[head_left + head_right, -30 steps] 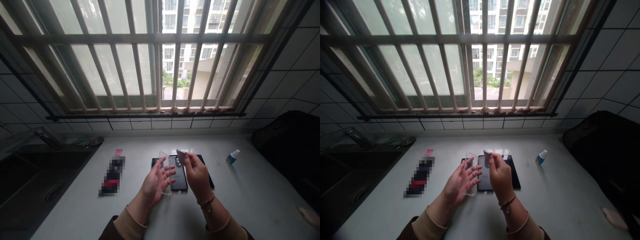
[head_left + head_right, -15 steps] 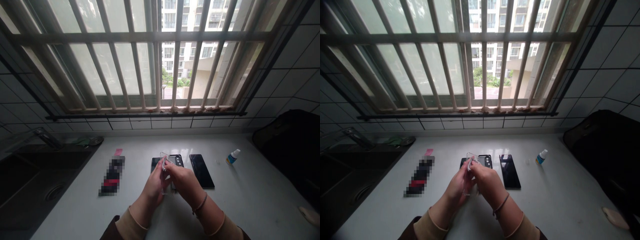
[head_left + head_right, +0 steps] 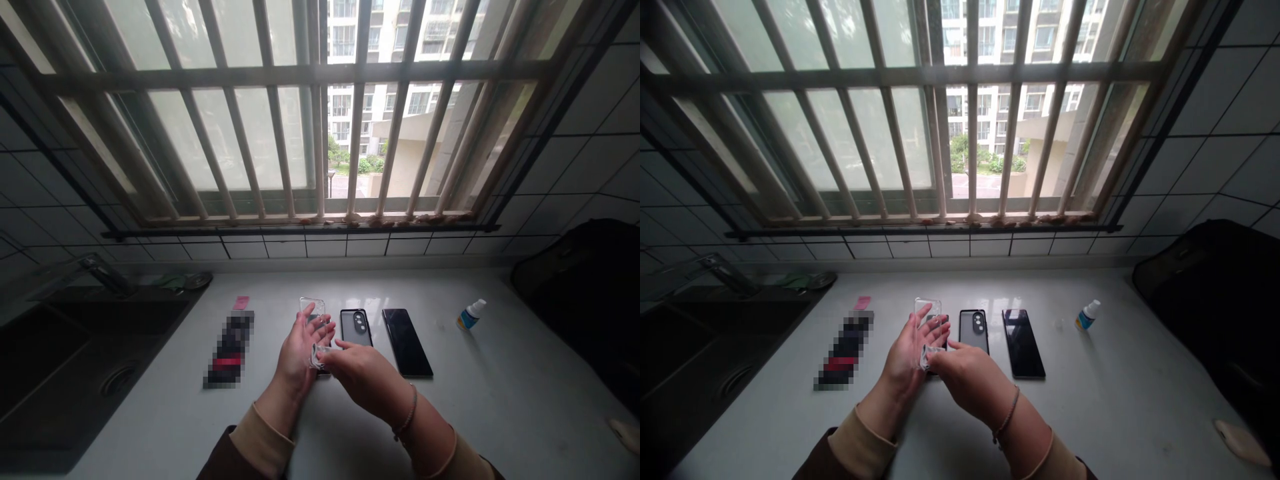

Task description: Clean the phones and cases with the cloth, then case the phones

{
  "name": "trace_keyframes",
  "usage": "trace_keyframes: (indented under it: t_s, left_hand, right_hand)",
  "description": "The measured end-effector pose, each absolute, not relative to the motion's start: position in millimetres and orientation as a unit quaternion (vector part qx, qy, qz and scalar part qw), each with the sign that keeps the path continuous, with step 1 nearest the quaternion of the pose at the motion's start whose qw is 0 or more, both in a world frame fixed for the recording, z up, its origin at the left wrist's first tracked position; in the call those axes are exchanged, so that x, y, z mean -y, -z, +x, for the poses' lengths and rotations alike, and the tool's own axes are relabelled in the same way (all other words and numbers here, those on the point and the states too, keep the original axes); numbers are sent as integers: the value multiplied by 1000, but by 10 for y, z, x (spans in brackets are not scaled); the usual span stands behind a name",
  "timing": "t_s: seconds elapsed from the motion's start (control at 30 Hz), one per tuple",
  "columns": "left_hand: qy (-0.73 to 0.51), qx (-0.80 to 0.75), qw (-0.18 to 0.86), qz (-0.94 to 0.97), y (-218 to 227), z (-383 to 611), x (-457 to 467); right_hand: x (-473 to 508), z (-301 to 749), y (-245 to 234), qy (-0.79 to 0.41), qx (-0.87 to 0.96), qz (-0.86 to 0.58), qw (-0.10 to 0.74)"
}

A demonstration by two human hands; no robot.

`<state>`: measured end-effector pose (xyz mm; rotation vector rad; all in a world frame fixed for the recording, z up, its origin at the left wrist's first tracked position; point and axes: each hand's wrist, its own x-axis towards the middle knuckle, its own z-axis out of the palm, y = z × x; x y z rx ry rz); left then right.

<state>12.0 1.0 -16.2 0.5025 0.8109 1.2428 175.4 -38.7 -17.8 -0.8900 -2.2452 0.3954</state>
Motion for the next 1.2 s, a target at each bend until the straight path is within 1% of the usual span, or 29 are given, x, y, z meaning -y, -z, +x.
trace_keyframes:
  t_s: [0.1, 0.17, 0.27, 0.33, 0.43, 0.53, 0.6, 0.7, 0.8, 1.0, 1.2]
  left_hand:
    - [-560, -356, 715, 220, 163, 109, -27]
    - [-556, -347, 722, 222, 155, 114, -25]
    - [-560, -341, 712, 252, 135, 121, 2]
    - [-563, -336, 697, 291, 124, 122, 32]
    - [-563, -321, 672, 359, 121, 122, 82]
    - [-547, -340, 596, 479, 127, 107, 121]
    - [-505, -352, 502, 608, 132, 80, 135]
    - [-407, -342, 347, 773, 138, 30, 138]
    - [-349, -342, 265, 832, 149, -2, 126]
    - [-341, -346, 206, 849, 135, -39, 90]
    - [-345, -347, 216, 845, 88, -56, 94]
  right_hand:
    - [430, 1757, 129, -235, 823, -372, 359]
    - [440, 1762, 96, -310, 783, -374, 388]
    - [404, 1764, 108, -430, 694, -360, 452]
    - [352, 1762, 159, -503, 602, -362, 504]
    - [258, 1766, 242, -563, 437, -388, 584]
    - [185, 1788, 272, -581, 311, -401, 636]
    - [159, 1803, 259, -598, 249, -387, 656]
    - [155, 1819, 214, -626, 198, -363, 661]
    - [170, 1836, 161, -649, 161, -344, 660]
    - [176, 1908, 104, -668, 131, -321, 658]
    - [146, 1954, 135, -687, 138, -320, 637]
